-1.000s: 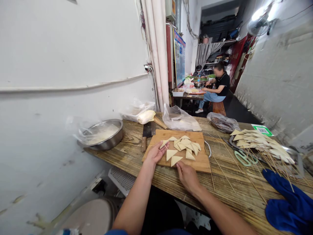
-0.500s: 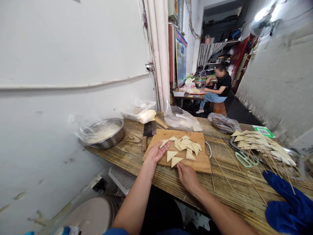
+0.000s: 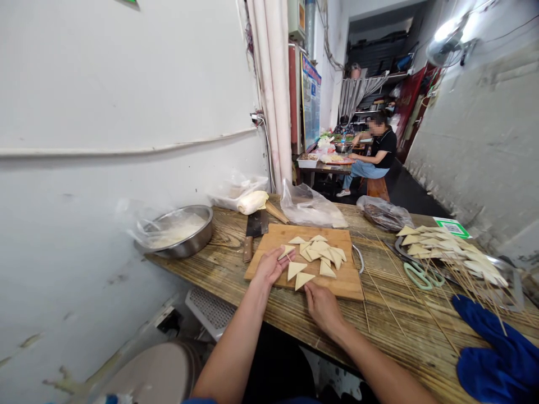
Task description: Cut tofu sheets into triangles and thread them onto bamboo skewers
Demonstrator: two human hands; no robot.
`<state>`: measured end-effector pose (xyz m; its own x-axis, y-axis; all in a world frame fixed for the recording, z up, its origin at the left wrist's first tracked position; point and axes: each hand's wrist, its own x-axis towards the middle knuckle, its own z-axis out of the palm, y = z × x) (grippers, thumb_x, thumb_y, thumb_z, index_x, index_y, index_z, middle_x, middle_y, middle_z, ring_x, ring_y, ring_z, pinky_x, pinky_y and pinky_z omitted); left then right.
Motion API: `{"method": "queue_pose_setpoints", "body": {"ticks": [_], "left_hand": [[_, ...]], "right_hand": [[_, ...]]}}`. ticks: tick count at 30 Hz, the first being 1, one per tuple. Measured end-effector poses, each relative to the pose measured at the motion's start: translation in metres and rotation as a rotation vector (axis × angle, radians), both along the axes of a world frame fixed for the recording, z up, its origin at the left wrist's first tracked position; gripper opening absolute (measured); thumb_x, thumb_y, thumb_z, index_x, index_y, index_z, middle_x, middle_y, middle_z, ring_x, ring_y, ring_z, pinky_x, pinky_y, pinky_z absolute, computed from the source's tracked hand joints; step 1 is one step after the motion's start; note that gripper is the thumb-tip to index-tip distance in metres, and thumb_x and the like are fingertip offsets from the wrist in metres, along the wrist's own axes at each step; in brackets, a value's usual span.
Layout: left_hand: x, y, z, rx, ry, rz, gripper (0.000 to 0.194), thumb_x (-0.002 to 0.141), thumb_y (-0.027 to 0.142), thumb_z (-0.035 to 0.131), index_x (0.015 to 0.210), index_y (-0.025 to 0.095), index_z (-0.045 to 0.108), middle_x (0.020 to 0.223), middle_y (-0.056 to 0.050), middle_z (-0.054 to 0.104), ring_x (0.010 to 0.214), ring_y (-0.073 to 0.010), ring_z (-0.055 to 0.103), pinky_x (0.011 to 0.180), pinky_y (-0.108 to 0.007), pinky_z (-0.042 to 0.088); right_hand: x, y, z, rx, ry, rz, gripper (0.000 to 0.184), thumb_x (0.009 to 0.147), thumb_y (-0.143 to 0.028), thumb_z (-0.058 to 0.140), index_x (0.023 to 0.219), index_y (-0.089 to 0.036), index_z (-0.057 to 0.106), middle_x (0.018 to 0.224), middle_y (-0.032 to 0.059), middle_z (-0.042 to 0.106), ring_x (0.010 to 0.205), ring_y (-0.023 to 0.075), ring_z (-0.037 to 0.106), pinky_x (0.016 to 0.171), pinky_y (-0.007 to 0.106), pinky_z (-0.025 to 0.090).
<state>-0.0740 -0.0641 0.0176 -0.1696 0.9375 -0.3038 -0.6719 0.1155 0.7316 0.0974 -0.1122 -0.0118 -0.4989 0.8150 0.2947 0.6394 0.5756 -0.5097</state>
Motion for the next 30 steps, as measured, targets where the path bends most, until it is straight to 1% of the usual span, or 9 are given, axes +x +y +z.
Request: {"method": "queue_pose_setpoints", "body": {"ticks": [6, 10, 14, 18, 23, 28, 30], "left_hand": [[0.007, -0.003, -0.002, 0.035, 0.029, -0.01, 0.004, 0.079, 0.009, 0.052, 0.076, 0.009, 0.055, 0.082, -0.016, 0.068, 0.082, -0.0211, 0.066, 0.075, -0.03, 0.053], [0.01, -0.004, -0.003, 0.058, 0.014, -0.01, 0.001, 0.077, 0.01, 0.055, 0.077, 0.01, 0.054, 0.084, -0.015, 0.067, 0.084, -0.022, 0.066, 0.077, -0.033, 0.053], [0.013, -0.005, -0.003, 0.069, -0.003, 0.007, 0.006, 0.075, 0.011, 0.058, 0.08, 0.01, 0.055, 0.086, -0.015, 0.067, 0.084, -0.0223, 0.065, 0.076, -0.033, 0.053], [0.016, -0.007, -0.002, 0.079, -0.025, -0.018, 0.006, 0.075, 0.012, 0.059, 0.08, 0.01, 0.055, 0.084, -0.014, 0.067, 0.083, -0.0222, 0.066, 0.075, -0.034, 0.053], [0.019, -0.008, 0.001, 0.076, -0.004, -0.044, 0.007, 0.076, 0.013, 0.059, 0.081, 0.009, 0.058, 0.08, -0.013, 0.068, 0.081, -0.022, 0.066, 0.075, -0.034, 0.053], [0.024, -0.009, 0.0, 0.063, 0.007, -0.05, 0.01, 0.075, 0.014, 0.06, 0.083, 0.007, 0.061, 0.079, -0.014, 0.068, 0.079, -0.0203, 0.066, 0.076, -0.032, 0.052], [0.024, -0.009, 0.0, 0.082, 0.016, -0.055, 0.015, 0.076, 0.018, 0.06, 0.086, 0.007, 0.061, 0.08, -0.014, 0.068, 0.077, -0.0193, 0.066, 0.075, -0.03, 0.052]], "right_hand": [[0.0, 0.0, 0.004, -0.056, -0.033, -0.015, 0.026, 0.089, -0.013, 0.033, 0.086, -0.014, 0.058, 0.075, 0.0073, 0.066, 0.068, 0.016, 0.061, 0.06, 0.022, 0.034], [0.0, 0.0, 0.004, -0.065, -0.015, -0.011, 0.027, 0.09, -0.014, 0.03, 0.087, -0.014, 0.058, 0.074, 0.0074, 0.066, 0.067, 0.016, 0.061, 0.06, 0.022, 0.035], [-0.001, 0.0, 0.001, -0.058, -0.003, -0.02, 0.029, 0.09, -0.015, 0.029, 0.084, -0.014, 0.057, 0.073, 0.0078, 0.065, 0.067, 0.0163, 0.06, 0.06, 0.022, 0.035], [-0.001, 0.0, -0.001, -0.053, 0.023, -0.021, 0.029, 0.089, -0.015, 0.028, 0.084, -0.014, 0.057, 0.072, 0.0078, 0.065, 0.066, 0.0161, 0.06, 0.059, 0.022, 0.034], [-0.001, 0.001, -0.001, -0.024, -0.006, -0.057, 0.029, 0.09, -0.016, 0.028, 0.084, -0.014, 0.056, 0.07, 0.0075, 0.064, 0.063, 0.0161, 0.06, 0.057, 0.023, 0.032], [0.0, 0.002, -0.002, 0.014, -0.034, -0.103, 0.029, 0.09, -0.019, 0.029, 0.084, -0.015, 0.057, 0.067, 0.0059, 0.064, 0.059, 0.0156, 0.059, 0.053, 0.023, 0.03], [0.0, 0.003, -0.002, 0.03, -0.032, -0.112, 0.03, 0.091, -0.02, 0.028, 0.087, -0.016, 0.058, 0.068, 0.0056, 0.065, 0.059, 0.0155, 0.059, 0.053, 0.023, 0.03]]}}
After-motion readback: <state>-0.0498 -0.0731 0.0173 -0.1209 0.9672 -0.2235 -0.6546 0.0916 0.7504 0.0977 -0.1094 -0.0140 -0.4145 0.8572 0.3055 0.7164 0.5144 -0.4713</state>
